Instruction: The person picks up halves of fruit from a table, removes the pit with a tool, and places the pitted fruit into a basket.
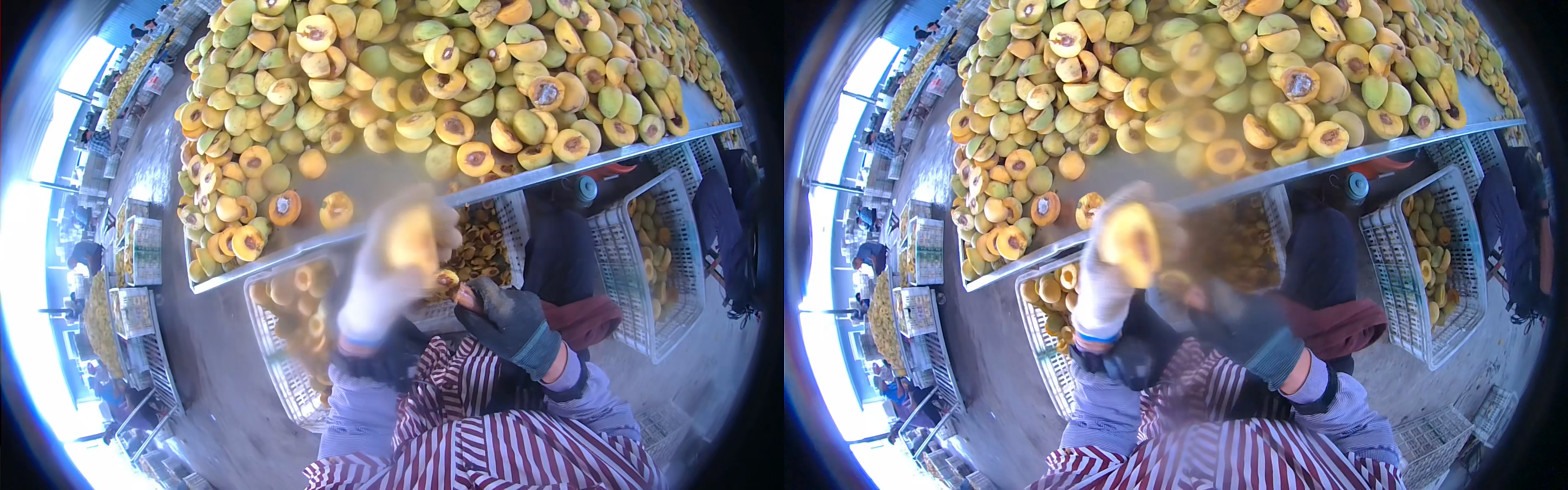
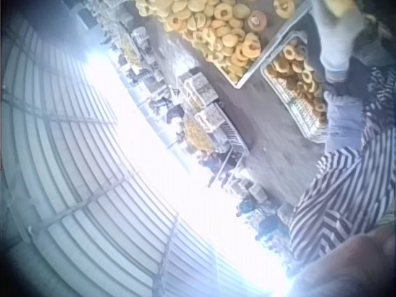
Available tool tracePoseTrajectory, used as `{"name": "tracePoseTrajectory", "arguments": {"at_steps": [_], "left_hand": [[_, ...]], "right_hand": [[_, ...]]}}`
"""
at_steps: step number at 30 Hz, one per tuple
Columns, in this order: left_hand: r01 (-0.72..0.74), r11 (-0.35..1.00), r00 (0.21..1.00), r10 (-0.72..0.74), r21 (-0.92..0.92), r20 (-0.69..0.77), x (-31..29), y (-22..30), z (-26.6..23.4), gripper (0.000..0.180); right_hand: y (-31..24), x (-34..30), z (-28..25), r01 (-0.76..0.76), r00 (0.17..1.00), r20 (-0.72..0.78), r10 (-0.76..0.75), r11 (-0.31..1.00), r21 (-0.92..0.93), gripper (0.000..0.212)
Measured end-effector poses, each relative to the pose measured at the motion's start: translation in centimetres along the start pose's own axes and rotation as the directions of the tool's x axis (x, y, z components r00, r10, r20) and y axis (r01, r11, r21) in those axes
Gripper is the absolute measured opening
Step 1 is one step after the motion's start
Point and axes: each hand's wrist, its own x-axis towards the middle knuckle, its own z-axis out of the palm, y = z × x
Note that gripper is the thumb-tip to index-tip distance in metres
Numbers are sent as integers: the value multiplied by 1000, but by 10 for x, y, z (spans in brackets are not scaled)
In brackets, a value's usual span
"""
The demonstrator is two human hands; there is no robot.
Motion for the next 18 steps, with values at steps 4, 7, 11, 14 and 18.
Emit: {"name": "tracePoseTrajectory", "arguments": {"at_steps": [4, 7, 11, 14, 18], "left_hand": [[260, 954, 947, -282, -150, -154, -5, -19, -5, 40], [203, 933, 946, -265, -299, -185, -15, -14, -6, 34], [115, 866, 977, -187, -486, -104, -29, -17, 6, 40], [189, 729, 953, -298, -658, -56, -34, -9, 15, 57], [182, 889, 975, -219, -421, -42, -42, -1, 22, 68]], "right_hand": [[-10, -4, -8, 141, 981, -111, -156, 981, -131, 21], [-18, -7, -18, 126, 988, -78, -133, 989, -80, 24], [-24, -7, -20, 105, 991, -103, -84, 971, 213, 29], [-30, -11, -22, 103, 993, -82, -82, 943, 316, 29], [-34, -15, -21, 56, 998, -56, -39, 931, 362, 28]]}}
